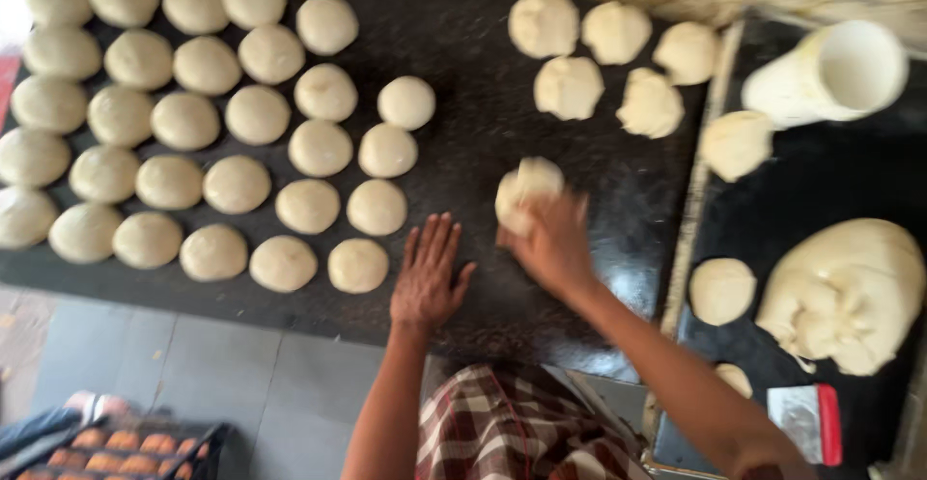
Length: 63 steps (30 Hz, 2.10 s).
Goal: The person shapes pieces of dough into balls on a dark surface by hand, moving them to join a group of prepared dough portions.
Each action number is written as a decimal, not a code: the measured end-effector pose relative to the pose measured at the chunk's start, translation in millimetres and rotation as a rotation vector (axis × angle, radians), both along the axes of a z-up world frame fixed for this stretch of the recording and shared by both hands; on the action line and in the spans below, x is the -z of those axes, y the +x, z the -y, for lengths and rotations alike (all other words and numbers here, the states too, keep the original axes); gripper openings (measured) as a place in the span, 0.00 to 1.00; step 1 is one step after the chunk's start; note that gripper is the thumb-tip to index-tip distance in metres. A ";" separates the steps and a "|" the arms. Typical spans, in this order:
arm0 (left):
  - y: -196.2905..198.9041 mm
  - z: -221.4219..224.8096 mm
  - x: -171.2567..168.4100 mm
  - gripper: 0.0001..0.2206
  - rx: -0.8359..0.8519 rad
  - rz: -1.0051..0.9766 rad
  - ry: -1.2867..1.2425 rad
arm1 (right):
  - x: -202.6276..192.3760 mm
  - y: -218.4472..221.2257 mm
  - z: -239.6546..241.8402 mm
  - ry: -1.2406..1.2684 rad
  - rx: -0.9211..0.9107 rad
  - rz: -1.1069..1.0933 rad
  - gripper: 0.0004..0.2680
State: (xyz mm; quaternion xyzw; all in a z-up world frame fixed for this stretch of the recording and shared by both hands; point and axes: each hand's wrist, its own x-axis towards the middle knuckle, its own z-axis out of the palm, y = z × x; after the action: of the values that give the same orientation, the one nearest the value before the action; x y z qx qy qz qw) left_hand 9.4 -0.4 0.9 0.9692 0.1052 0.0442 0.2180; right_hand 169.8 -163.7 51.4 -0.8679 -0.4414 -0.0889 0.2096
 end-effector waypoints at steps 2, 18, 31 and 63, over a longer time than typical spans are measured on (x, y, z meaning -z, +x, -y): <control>2.2 1.9 0.1 0.31 0.006 -0.019 0.031 | 4.8 -25.5 43.0 -0.126 -0.200 -0.476 0.24; -1.0 7.7 1.9 0.29 -0.011 -0.066 0.125 | 23.8 -59.0 78.3 0.149 0.030 -0.058 0.04; 1.2 8.5 7.8 0.31 -0.001 -0.180 0.155 | 45.4 6.2 16.2 -0.246 0.070 -0.189 0.21; 3.1 6.9 4.7 0.31 -0.002 -0.256 0.180 | 50.7 -35.6 81.4 -0.023 0.165 -0.526 0.16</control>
State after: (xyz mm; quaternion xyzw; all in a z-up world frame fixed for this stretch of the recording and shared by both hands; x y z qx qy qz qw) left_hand 12.5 -7.3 -3.9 0.9825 0.1287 -0.0701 0.1148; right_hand 134.2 -245.1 0.7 -0.8964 -0.3007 0.1280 0.2994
